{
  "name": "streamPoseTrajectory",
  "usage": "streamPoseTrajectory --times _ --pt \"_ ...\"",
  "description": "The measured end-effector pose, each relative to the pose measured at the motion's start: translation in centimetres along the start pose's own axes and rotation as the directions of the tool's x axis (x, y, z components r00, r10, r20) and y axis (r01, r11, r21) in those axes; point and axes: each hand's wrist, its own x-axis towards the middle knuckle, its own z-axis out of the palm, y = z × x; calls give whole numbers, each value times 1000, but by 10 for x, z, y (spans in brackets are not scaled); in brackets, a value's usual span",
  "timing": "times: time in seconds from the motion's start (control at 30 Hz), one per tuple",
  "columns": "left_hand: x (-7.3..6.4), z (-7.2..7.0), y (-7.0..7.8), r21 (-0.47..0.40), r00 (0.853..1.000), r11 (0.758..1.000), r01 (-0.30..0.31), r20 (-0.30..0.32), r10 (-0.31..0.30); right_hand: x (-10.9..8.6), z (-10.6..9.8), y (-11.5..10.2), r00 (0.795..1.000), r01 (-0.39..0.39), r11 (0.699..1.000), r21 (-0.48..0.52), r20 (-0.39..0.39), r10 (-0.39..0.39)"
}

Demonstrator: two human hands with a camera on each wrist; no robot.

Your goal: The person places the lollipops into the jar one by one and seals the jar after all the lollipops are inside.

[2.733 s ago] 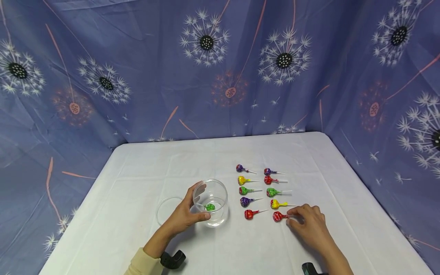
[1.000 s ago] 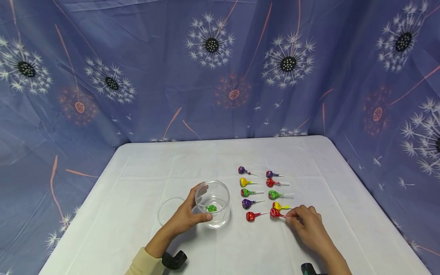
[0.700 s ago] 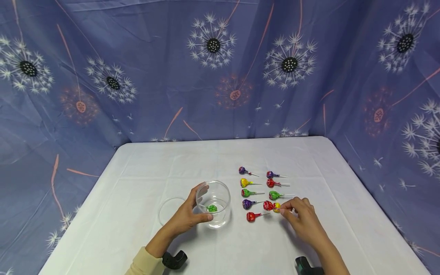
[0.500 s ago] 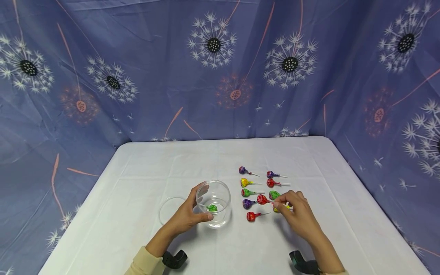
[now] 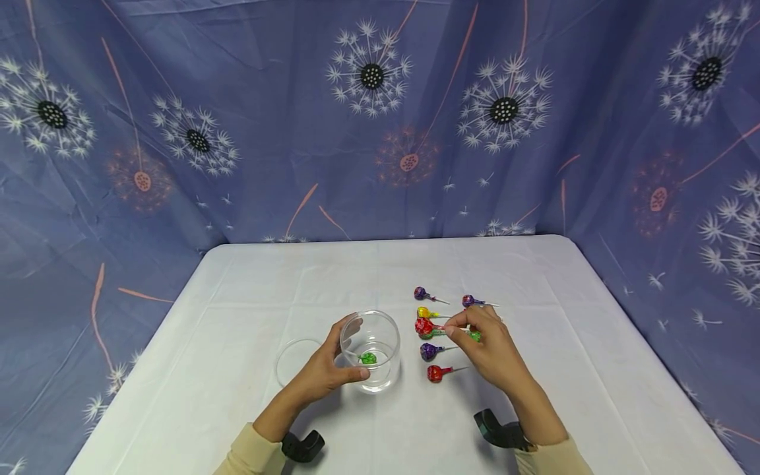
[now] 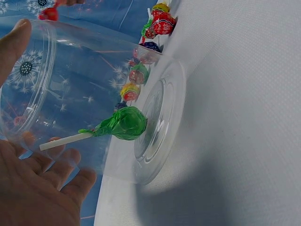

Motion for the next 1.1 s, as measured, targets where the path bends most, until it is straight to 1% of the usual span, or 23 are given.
streamPoseTrajectory --times 0.07,0.13,0.23,0.37,0.5,0.77,0.9,1.1 --pt "0 0 0 4 1000 1000 7 -2 -7 4 2 -5 1000 -4 1000 17 9 3" --pt "0 0 0 10 1000 1000 10 -4 -10 8 4 -11 1000 10 999 40 12 -11" --pt "1 -1 1 10 1000 1000 10 -4 -10 15 8 -19 998 56 995 86 5 -57" --pt "1 -1 2 3 1000 1000 15 -4 -15 23 15 -27 993 119 986 114 6 -121" --pt "2 -1 2 -2 1000 1000 22 -3 -22 28 23 -33 989 142 984 108 24 -145" --pt "2 -1 -1 -35 1000 999 5 9 -5 35 41 -44 981 178 980 90 57 -183" --pt "2 0 -1 -41 1000 999 5 14 -4 37 50 -50 975 204 976 71 73 -209" --pt "1 -1 -1 -40 1000 999 -2 13 2 40 63 -54 960 268 963 31 77 -270"
